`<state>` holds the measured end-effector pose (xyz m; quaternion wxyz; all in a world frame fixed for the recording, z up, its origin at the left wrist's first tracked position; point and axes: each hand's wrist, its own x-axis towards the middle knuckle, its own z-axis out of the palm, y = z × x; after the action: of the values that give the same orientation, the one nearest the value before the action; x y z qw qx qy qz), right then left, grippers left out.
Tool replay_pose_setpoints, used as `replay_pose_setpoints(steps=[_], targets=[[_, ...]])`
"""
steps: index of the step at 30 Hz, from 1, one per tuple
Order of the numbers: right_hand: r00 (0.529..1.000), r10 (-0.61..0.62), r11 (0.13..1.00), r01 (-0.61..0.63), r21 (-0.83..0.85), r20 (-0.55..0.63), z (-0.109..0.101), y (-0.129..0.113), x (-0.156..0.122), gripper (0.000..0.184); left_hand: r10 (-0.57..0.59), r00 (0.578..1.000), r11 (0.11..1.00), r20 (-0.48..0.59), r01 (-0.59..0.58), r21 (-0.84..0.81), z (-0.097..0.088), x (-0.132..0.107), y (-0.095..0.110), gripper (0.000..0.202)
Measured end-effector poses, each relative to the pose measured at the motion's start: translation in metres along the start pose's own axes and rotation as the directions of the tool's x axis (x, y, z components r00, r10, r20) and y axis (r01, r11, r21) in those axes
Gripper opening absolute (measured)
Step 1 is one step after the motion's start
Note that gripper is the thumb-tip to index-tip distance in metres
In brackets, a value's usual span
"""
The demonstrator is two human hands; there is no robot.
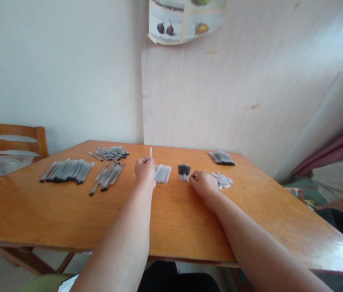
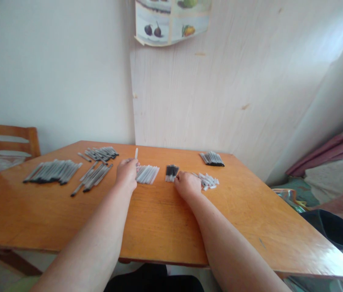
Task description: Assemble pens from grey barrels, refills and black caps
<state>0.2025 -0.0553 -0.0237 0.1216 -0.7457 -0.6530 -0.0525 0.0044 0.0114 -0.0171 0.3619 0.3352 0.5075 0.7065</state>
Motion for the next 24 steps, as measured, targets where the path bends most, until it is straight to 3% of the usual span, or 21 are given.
replay_pose_setpoints(steps=[8, 14, 20, 24], targets=[[0.998, -0.053, 0.998, 0.054, 0.04, -0.025, -0.001, 0.001, -0.001, 0.037, 0.025, 1.0, 0.998, 0.004, -0.025, 0.054, -0.009, 0.009, -0.001, 0.006], [0.998, -0.05, 0.992, 0.055, 0.112, -0.045, -0.001, 0.005, -0.001, 0.037, 0.138, 0.99, 0.946, -0.022, -0.125, 0.298, -0.021, 0.02, -0.011, 0.011], [0.995, -0.072, 0.988, 0.08, 0.135, -0.063, 0.002, 0.01, 0.001, 0.038, 0.096, 0.995, 0.851, 0.001, -0.082, 0.519, -0.028, 0.013, -0.01, 0.018], [0.993, -0.094, 0.985, 0.104, 0.14, -0.075, -0.002, 0.009, -0.001, 0.04, 0.1, 0.994, 0.842, -0.038, -0.064, 0.536, -0.03, 0.005, -0.004, 0.025]])
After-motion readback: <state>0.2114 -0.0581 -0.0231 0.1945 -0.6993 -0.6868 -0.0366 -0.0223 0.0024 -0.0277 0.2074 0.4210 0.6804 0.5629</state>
